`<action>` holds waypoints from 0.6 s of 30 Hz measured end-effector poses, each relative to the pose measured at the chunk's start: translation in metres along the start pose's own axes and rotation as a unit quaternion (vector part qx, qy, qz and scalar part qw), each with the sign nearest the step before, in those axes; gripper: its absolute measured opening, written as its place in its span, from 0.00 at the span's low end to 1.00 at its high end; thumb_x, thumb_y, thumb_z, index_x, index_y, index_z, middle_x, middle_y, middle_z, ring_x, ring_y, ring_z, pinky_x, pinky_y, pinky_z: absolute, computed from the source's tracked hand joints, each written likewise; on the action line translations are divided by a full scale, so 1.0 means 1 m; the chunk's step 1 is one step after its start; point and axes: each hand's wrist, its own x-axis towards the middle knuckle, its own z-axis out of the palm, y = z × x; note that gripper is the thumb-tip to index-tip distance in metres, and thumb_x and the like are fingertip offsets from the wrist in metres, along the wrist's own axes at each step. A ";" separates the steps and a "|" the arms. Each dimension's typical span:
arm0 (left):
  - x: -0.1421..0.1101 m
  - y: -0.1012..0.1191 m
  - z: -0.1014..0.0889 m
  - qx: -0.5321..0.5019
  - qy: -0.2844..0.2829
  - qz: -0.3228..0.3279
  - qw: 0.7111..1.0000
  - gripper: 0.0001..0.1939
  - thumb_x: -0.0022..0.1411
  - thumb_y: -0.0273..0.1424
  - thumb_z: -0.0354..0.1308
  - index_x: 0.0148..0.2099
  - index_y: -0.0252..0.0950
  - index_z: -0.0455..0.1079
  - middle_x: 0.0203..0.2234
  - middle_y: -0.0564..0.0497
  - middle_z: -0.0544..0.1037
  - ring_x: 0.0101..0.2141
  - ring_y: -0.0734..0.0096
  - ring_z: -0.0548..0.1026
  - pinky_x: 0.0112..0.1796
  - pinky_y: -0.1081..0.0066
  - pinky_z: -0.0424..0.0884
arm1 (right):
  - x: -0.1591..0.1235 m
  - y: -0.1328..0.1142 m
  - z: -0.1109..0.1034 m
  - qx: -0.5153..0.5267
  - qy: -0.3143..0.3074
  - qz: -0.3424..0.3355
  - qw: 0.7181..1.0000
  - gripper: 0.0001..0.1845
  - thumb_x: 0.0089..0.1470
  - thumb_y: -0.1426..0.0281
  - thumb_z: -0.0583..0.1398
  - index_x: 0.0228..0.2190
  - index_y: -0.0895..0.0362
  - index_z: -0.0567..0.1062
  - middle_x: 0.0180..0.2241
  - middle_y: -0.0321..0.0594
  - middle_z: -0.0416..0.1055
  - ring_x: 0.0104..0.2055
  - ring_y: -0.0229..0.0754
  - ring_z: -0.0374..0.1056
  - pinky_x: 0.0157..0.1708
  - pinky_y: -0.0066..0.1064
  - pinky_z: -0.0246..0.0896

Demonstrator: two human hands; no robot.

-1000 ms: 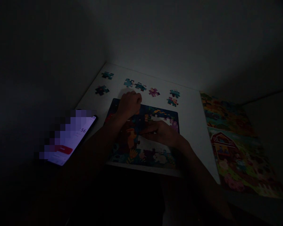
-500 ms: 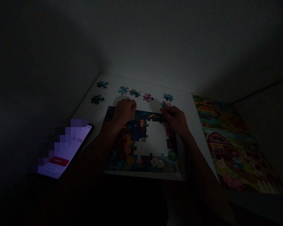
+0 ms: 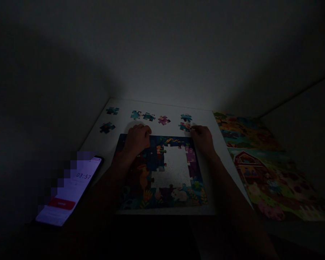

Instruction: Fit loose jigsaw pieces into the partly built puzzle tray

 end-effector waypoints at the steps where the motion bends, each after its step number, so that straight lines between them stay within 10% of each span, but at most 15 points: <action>1: -0.001 0.000 -0.001 0.000 0.000 0.003 1.000 0.14 0.62 0.23 0.48 0.41 0.38 0.75 0.39 0.45 0.77 0.45 0.57 0.73 0.49 0.59 0.67 | 0.000 0.000 0.000 -0.006 -0.004 -0.007 1.000 0.20 0.53 0.63 0.58 0.43 0.59 0.80 0.40 0.51 0.74 0.42 0.51 0.69 0.47 0.42 0.63; 18: -0.008 0.003 -0.008 0.014 -0.061 0.101 0.993 0.14 0.65 0.28 0.49 0.48 0.38 0.73 0.45 0.45 0.75 0.48 0.58 0.71 0.51 0.57 0.66 | 0.002 -0.013 -0.005 -0.071 -0.045 0.009 0.996 0.16 0.60 0.66 0.57 0.45 0.55 0.80 0.44 0.49 0.73 0.47 0.49 0.69 0.49 0.36 0.61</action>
